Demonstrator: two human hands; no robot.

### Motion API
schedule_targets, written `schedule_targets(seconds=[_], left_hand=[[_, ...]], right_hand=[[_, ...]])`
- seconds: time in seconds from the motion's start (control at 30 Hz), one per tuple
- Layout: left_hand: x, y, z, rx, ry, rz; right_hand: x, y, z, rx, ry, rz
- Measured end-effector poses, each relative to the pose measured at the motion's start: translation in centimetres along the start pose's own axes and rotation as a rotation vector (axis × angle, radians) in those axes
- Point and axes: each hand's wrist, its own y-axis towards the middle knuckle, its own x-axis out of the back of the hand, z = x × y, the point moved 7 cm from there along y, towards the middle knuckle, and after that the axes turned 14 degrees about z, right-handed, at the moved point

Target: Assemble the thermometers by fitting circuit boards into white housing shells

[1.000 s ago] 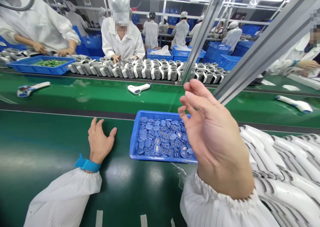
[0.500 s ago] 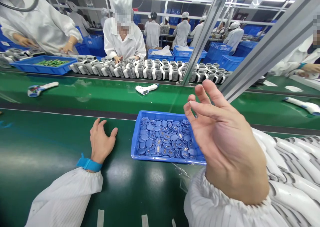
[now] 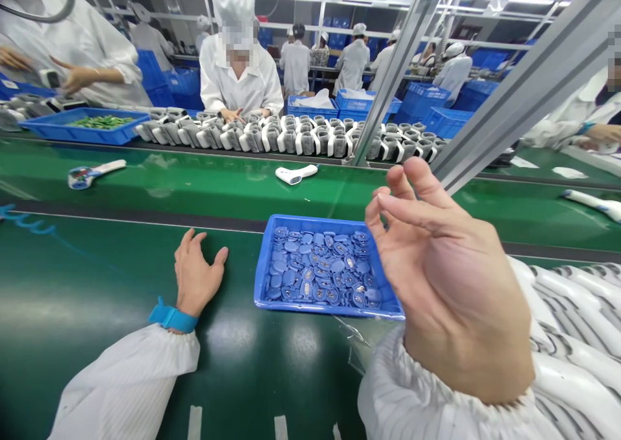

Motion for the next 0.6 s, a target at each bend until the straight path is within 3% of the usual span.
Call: schedule_targets(seconds=[0.2,0.37,0.5,0.6], left_hand=[[-0.06,0.02,-0.06,0.012,0.006,0.008],[-0.04,0.00,-0.03,0.006,0.000,0.005],[-0.11,0.07,-0.07,0.000,0.003,0.000],[-0.27,0.19,-0.22,-0.011,0.010,0.009]], right_hand=[[0.23,-0.36,-0.48,-0.040,0.150,-0.161],[0.19,-0.32,0.16,0.022,0.087,-0.134],[0.32,-0.36,-0.17,0.010,0.168,-0.122],[1.00,-0.13,0.24,0.058,-0.059,-0.064]])
